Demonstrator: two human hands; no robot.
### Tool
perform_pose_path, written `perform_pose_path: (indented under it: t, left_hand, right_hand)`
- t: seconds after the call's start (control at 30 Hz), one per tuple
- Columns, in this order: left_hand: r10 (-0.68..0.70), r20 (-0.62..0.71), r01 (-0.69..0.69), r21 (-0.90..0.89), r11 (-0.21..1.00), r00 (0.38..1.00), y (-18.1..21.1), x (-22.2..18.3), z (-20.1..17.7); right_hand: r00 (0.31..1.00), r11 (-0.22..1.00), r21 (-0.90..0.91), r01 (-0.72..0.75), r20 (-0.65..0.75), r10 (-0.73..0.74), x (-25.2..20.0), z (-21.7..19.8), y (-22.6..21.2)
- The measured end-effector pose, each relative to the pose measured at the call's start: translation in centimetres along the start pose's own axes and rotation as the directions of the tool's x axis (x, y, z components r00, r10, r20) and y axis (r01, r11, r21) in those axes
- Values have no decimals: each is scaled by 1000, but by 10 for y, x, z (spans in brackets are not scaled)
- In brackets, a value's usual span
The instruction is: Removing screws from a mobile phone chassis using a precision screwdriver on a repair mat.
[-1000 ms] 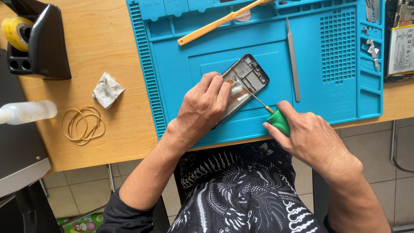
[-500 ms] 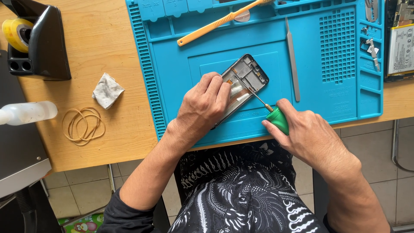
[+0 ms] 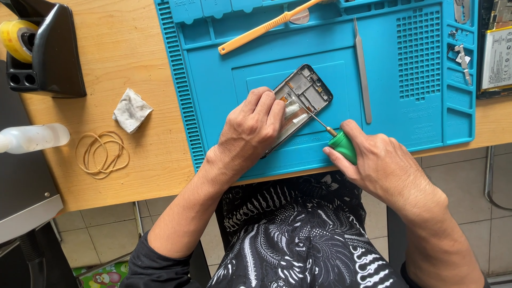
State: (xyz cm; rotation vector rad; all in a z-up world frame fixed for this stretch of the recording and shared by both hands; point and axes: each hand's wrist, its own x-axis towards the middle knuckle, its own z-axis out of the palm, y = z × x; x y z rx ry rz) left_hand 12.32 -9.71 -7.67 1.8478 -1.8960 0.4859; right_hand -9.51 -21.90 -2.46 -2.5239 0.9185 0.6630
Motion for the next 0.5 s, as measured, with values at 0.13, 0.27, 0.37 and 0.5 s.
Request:
perform_pose_path:
  t: [0.13,0.27,0.37,0.5]
  left_hand:
    - [-6,-15,6,-5,1000,1000,0,1,0]
    - [3,-9,-3,3,1000,1000,0,1,0]
    - [-1,-8,1,9,1000,1000,0,1,-1]
    - [-10,-17,9,-6,1000,1000,0,1,0]
  right_hand:
    - [1000,1000,4,-17,22,17,0,-2,-3]
    - [1000,1000,5,-4,7,4,0,-2,-2]
    - [999,999,25,-23,30,22,0,-4,-4]
    - [999,999,37,-35,39,34,1,-6,-6]
